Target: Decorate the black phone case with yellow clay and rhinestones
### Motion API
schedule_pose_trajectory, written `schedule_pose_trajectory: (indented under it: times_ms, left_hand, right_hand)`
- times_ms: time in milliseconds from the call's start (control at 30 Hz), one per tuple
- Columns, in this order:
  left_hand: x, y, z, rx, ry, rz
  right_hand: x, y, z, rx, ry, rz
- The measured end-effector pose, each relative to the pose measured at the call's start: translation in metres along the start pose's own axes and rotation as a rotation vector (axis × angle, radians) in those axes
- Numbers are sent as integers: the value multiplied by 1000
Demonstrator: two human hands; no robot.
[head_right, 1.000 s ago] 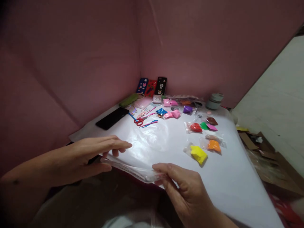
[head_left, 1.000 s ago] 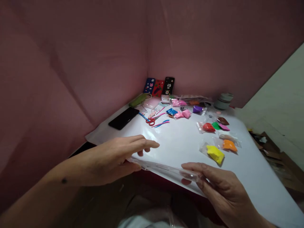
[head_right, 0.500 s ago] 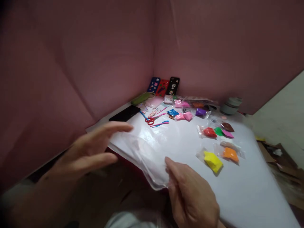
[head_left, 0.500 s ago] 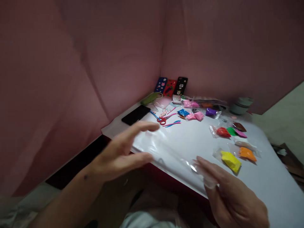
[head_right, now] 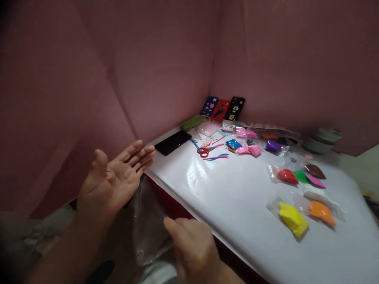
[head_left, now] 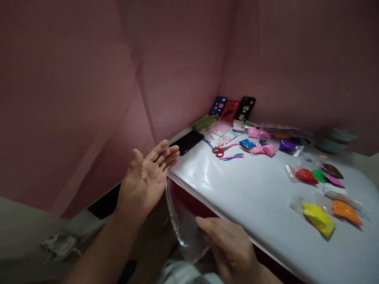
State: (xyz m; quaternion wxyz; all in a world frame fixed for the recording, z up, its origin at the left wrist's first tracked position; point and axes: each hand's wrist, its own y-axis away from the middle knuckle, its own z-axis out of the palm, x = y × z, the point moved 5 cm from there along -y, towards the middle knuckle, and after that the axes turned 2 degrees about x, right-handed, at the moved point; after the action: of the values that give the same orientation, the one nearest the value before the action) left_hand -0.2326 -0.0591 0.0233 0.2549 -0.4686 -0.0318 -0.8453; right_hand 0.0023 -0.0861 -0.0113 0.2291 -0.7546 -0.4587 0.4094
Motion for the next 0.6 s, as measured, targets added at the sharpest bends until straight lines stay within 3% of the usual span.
schedule_pose_trajectory:
  times_ms: [67,133,233,333,500,567,600]
  left_hand:
    - [8,0,3,-18,-30,140]
    - [13,1,4,-15,-71,235]
    - [6,3,10,-122,-164,200]
    - [-7,8,22,-303,-293,101]
    - [-22,18,38,-559,-666,-101]
    - [-22,22,45,-586,-820,-63]
    - [-19,26,50,-580,-877,31]
  right_hand:
    - [4,-3,-17,65,-61,167]
    - [23,2,-30,152,-328,636]
    - [32,11,-32,182,-680,912]
    - [40,23,-26,196,-798,1068]
    - [46,30,-23,221,-861,1125]
    - [48,27,-28,291,-887,1112]
    - [48,25,-30,339,-912,1115]
